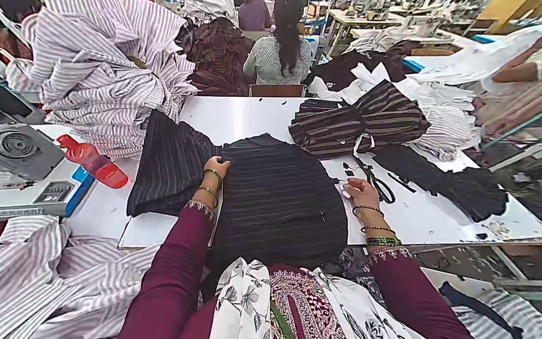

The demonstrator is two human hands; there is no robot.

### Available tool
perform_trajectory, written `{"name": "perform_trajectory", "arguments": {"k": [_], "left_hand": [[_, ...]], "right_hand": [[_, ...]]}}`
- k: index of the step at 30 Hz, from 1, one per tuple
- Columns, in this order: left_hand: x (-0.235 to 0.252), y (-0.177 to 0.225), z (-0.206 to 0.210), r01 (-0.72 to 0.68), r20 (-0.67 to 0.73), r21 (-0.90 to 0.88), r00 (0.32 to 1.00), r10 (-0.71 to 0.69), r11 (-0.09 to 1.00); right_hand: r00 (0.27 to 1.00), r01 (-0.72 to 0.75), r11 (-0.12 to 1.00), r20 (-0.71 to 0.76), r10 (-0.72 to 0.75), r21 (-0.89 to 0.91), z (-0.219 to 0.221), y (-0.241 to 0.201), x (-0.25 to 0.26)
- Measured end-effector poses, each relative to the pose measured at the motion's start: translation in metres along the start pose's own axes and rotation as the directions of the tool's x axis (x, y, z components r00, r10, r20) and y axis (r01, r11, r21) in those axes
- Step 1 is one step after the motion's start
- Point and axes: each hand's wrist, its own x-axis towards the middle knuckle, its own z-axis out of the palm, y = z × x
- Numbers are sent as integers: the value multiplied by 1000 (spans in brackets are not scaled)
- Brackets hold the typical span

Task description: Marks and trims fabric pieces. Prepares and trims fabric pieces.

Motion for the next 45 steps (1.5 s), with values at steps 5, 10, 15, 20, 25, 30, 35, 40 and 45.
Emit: {"name": "perform_trajectory", "arguments": {"k": [5,10,15,20,25,30,35,40,45], "left_hand": [[-21,13,-4,-335,-69,24,939,336,942],[-93,-6,-48,-883,444,-96,375,814,459],[-98,-8,-64,-809,658,16,452,603,588],[-72,16,17,-645,573,236,697,431,727],[-73,33,49,-664,702,233,620,349,711],[-84,36,16,-596,424,-81,705,569,799],[-68,15,-26,-429,301,236,886,354,872],[-113,-15,-26,-709,722,419,639,266,567],[-134,-46,-2,-903,783,146,356,511,404]], "right_hand": [[992,128,991,16,-128,24,-5,10,-3],[978,205,979,29,-205,-16,-9,16,-4],[979,202,976,5,-203,80,-9,24,-1],[981,192,974,-4,-192,120,-7,22,-2],[979,202,976,-25,-201,78,-9,18,-5],[975,223,971,-6,-223,84,-6,19,-7],[968,249,960,-19,-249,131,-13,25,-9],[967,252,955,-10,-253,159,-11,27,-8],[967,253,958,-13,-254,137,-12,28,-6]]}}
